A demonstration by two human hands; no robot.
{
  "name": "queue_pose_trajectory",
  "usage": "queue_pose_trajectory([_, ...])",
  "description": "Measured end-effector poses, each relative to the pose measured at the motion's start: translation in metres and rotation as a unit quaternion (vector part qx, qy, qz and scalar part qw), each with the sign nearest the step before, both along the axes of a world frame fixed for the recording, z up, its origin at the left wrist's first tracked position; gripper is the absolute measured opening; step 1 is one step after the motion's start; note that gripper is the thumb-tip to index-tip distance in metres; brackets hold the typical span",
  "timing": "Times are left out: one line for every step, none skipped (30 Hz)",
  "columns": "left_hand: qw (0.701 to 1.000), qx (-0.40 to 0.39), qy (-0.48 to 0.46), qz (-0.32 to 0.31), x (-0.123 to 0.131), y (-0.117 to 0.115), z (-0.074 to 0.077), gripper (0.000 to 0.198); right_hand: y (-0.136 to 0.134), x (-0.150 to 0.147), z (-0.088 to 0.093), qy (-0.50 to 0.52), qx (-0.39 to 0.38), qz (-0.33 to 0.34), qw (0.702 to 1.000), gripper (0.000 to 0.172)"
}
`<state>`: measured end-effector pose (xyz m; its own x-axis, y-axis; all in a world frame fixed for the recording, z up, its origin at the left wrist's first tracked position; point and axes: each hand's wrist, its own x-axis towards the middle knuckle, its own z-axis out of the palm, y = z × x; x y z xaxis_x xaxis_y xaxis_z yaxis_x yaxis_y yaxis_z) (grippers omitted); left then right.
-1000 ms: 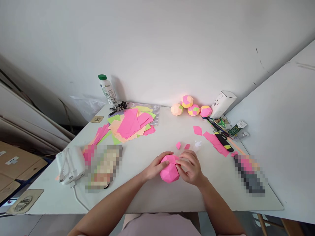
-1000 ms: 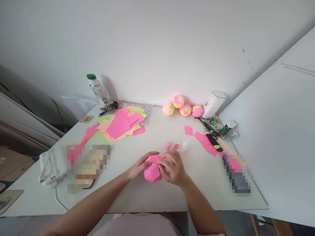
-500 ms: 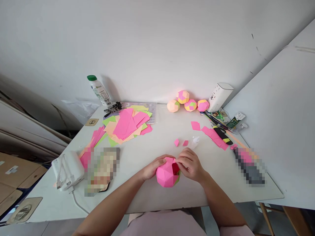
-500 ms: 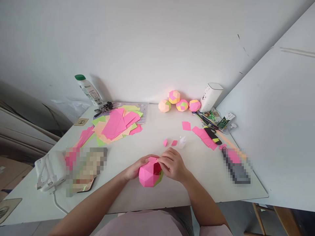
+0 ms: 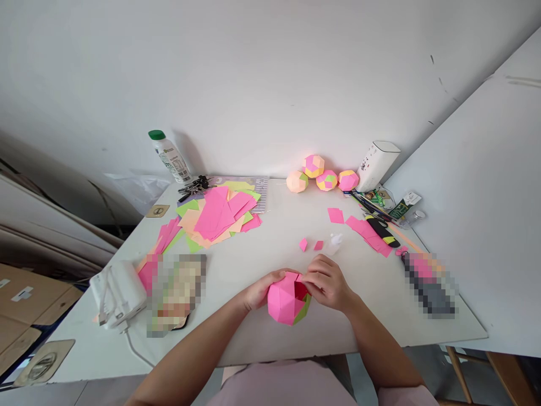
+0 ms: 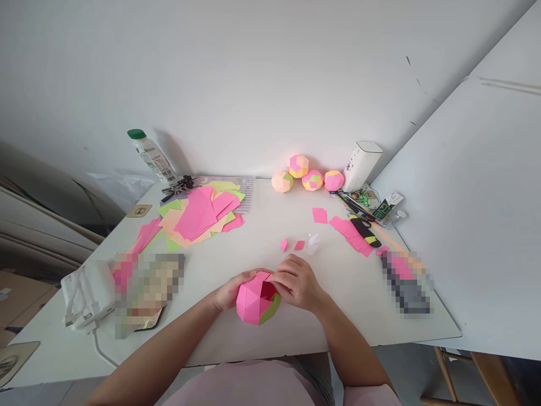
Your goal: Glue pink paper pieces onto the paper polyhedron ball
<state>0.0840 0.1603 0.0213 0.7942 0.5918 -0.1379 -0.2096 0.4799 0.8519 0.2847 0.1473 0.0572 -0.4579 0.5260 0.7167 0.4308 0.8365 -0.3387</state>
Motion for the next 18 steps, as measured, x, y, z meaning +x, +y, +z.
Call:
queue_pose_trajectory([1.000, -0.004, -0.006, -0.002, -0.0001, 0.0000, -0.0004, 0.046, 0.0001, 0.0000, -0.0001, 0.002, 0.000, 0.002, 1.000, 0.019])
queue_pose_trajectory([1.000, -0.007, -0.010, -0.003, -0.0002, 0.0001, -0.0006, 0.046, 0.0001, -0.0001, -0.0001, 0.002, 0.000, 0.002, 1.000, 0.019])
queue_pose_trajectory([1.000, -0.008, -0.011, -0.004, -0.0002, 0.0001, -0.0005, 0.046, 0.0000, -0.0002, 0.0000, 0.002, 0.001, 0.001, 1.000, 0.019])
queue_pose_trajectory([1.000, -0.008, -0.009, -0.005, -0.0002, 0.0001, -0.0002, 0.046, -0.0001, -0.0004, 0.0001, 0.001, 0.001, -0.001, 1.000, 0.019])
queue_pose_trajectory([1.000, -0.007, -0.005, -0.005, -0.0001, 0.0001, 0.0002, 0.047, -0.0003, -0.0006, 0.0004, 0.000, 0.002, -0.003, 1.000, 0.018])
queue_pose_trajectory([1.000, -0.005, 0.000, -0.005, -0.0001, 0.0001, 0.0006, 0.047, -0.0005, -0.0008, 0.0007, -0.002, 0.002, -0.005, 1.000, 0.018])
queue_pose_trajectory([1.000, -0.002, 0.004, -0.004, 0.0000, 0.0002, 0.0010, 0.047, -0.0008, -0.0010, 0.0011, -0.005, 0.002, -0.006, 1.000, 0.018])
queue_pose_trajectory([1.000, 0.000, 0.006, -0.004, 0.0000, 0.0002, 0.0013, 0.047, -0.0009, -0.0013, 0.0015, -0.006, 0.002, -0.007, 1.000, 0.018])
queue_pose_trajectory([1.000, 0.002, 0.006, -0.003, 0.0001, 0.0002, 0.0015, 0.046, -0.0011, -0.0016, 0.0019, -0.007, 0.003, -0.007, 1.000, 0.018])
queue_pose_trajectory([1.000, 0.003, 0.004, -0.003, 0.0002, 0.0003, 0.0015, 0.046, -0.0012, -0.0020, 0.0022, -0.008, 0.005, -0.007, 1.000, 0.019])
queue_pose_trajectory([1.000, 0.005, 0.001, -0.005, 0.0003, 0.0003, 0.0012, 0.046, -0.0013, -0.0024, 0.0024, -0.007, 0.009, -0.007, 1.000, 0.019])
queue_pose_trajectory([1.000, 0.006, -0.001, -0.007, 0.0004, 0.0004, 0.0007, 0.046, -0.0015, -0.0029, 0.0025, -0.007, 0.014, -0.008, 1.000, 0.019])
queue_pose_trajectory([1.000, 0.009, -0.003, -0.009, 0.0005, 0.0005, -0.0001, 0.046, -0.0016, -0.0035, 0.0024, -0.006, 0.020, -0.009, 1.000, 0.019])
queue_pose_trajectory([1.000, 0.012, -0.004, -0.012, 0.0005, 0.0005, -0.0011, 0.047, -0.0018, -0.0040, 0.0021, -0.006, 0.027, -0.012, 1.000, 0.018])
queue_pose_trajectory([1.000, 0.017, -0.004, -0.013, 0.0003, 0.0006, -0.0022, 0.049, -0.0020, -0.0043, 0.0017, -0.007, 0.032, -0.015, 0.999, 0.018])
queue_pose_trajectory([1.000, 0.024, -0.003, -0.012, -0.0002, 0.0006, -0.0033, 0.050, -0.0022, -0.0045, 0.0011, -0.010, 0.036, -0.018, 0.999, 0.018])
queue_pose_trajectory([0.999, 0.033, 0.002, -0.007, -0.0008, 0.0007, -0.0044, 0.051, -0.0023, -0.0043, 0.0004, -0.014, 0.035, -0.018, 0.999, 0.019])
queue_pose_trajectory([0.999, 0.043, 0.010, 0.002, -0.0018, 0.0006, -0.0053, 0.051, -0.0024, -0.0039, -0.0003, -0.017, 0.032, -0.015, 0.999, 0.019])
